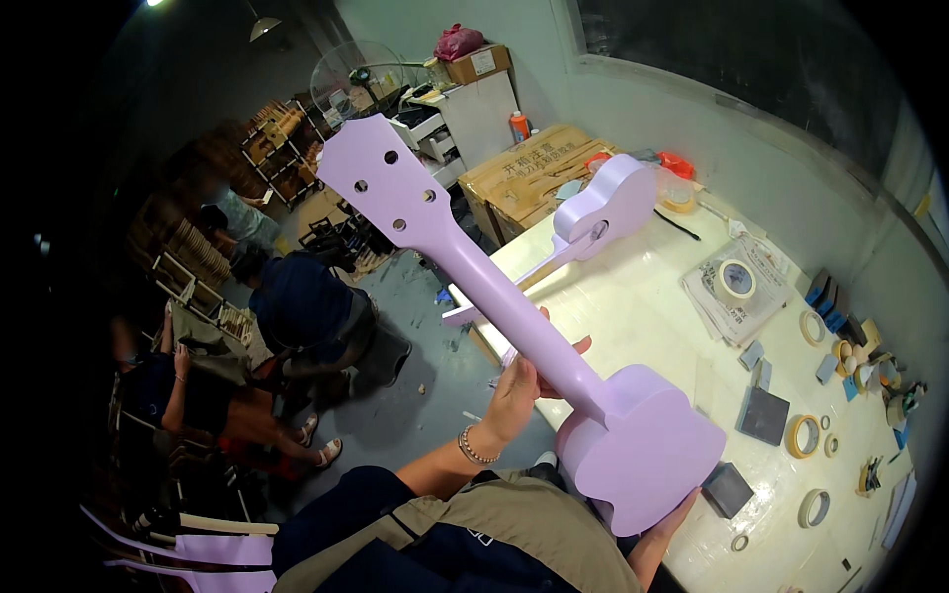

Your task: The person assembles a light purple guitar-shaped object by joining the neck and body, applying tape to the seam, and sanding the edges. They repeat this process for multiple units, placing finished items on a nearby rack.

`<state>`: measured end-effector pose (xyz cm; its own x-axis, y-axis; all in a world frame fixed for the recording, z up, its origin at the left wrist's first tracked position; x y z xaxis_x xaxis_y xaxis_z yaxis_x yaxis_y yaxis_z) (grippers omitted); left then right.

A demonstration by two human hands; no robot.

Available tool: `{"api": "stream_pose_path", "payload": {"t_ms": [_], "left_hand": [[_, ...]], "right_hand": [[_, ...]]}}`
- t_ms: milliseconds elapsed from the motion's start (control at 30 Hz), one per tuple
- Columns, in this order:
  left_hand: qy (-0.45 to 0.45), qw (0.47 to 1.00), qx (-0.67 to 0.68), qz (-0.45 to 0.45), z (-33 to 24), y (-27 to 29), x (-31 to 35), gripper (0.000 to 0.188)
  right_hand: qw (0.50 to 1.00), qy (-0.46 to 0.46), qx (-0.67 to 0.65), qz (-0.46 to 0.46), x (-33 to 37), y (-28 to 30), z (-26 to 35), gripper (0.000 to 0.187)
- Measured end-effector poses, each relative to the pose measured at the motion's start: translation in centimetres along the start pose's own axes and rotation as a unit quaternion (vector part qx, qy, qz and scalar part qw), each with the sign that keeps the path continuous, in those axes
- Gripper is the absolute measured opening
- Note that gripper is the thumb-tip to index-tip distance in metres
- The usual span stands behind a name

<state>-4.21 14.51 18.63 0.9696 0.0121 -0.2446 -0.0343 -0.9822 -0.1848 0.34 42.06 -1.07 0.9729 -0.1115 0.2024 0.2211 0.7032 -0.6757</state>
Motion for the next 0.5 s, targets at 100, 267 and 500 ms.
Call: {"api": "stream_pose_path", "payload": {"t_ms": [100,267,500], "left_hand": [[-0.007,1.0,0.004,-0.01,-0.1,-0.1,0.0,0.071],[-0.011,1.0,0.0,0.003,-0.2,0.3,0.0,0.068],[-0.015,1.0,-0.004,0.004,-0.9,0.1,0.2,0.072]], "right_hand": [[1.0,0.002,0.002,0.0,-0.2,0.4,-0.3,0.059],[1.0,-0.008,0.001,-0.029,-0.1,-0.7,-0.4,0.058],[0.999,-0.015,-0.012,-0.043,0.0,-1.9,-0.4,0.058]]}}
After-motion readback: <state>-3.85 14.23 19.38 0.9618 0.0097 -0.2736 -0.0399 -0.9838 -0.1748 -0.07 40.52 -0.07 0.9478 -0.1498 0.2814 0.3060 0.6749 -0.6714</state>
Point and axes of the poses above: each hand's wrist, its own x-axis away from the middle knuckle, its own y-axis out of the back of the hand, z = x × y, the point moved 3 cm from there along -x, towards the middle knuckle, and after that the axes turned 2 degrees about -z, right-handed, at the moved point
